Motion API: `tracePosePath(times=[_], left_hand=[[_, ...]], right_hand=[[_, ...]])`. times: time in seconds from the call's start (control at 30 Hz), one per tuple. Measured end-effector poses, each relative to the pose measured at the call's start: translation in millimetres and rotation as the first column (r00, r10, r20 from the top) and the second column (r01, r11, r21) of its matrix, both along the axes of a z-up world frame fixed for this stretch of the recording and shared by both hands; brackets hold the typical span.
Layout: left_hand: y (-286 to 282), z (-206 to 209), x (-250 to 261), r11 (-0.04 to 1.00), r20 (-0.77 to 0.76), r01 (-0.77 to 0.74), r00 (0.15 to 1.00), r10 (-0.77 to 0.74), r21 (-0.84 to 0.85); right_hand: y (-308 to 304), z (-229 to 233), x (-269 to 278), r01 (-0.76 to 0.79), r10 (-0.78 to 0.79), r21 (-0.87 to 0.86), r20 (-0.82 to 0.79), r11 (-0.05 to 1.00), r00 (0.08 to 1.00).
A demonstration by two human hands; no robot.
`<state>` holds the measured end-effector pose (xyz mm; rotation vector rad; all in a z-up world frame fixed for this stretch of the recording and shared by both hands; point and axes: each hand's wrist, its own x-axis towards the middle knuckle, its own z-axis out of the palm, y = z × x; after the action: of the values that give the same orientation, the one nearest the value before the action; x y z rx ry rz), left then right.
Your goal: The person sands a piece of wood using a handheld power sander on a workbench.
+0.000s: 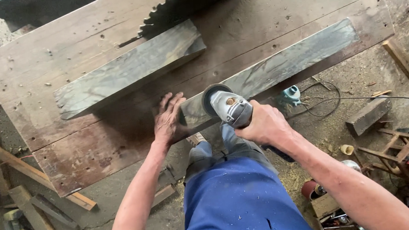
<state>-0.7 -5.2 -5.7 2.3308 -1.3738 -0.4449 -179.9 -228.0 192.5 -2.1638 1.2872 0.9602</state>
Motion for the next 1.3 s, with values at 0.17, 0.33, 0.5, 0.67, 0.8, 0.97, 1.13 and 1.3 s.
tracePosePath(times=[0.17,0.33,0.5,0.67,0.8,0.97,1.13,1.3], left_hand=[[-4,19,-3,0.998,-0.029,-0.044,0.999,0.043,-0.040],[1,18,2,0.999,-0.015,-0.022,1.000,0.021,-0.033],[-1,-3,1,0.997,-0.026,-0.005,1.000,0.003,-0.076],[1,9,0,0.997,0.017,-0.020,1.000,0.021,-0.079],[3,9,1,0.992,-0.017,-0.021,1.000,0.019,-0.123],[0,23,-1,0.998,0.041,-0.011,0.999,0.013,-0.060],[0,40,-2,0.990,0.102,0.045,0.994,-0.031,-0.137],[-2,15,-3,0.998,0.125,0.026,0.992,-0.032,0.053]], right_hand=[[-17,35,-2,0.173,-0.171,-0.013,0.098,0.985,0.980],[-10,24,-2,0.255,-0.245,-0.032,0.174,0.966,0.954],[18,31,14,0.273,-0.278,0.053,0.154,0.961,0.948],[-46,2,-29,0.314,-0.296,-0.067,0.196,0.947,0.935],[7,28,-1,0.342,-0.333,-0.007,0.213,0.940,0.919],[43,11,20,0.111,-0.112,0.021,0.056,0.994,0.992],[56,11,23,0.026,-0.030,0.059,0.064,0.998,0.997],[9,10,-2,0.030,-0.031,0.034,0.043,0.999,0.999]])
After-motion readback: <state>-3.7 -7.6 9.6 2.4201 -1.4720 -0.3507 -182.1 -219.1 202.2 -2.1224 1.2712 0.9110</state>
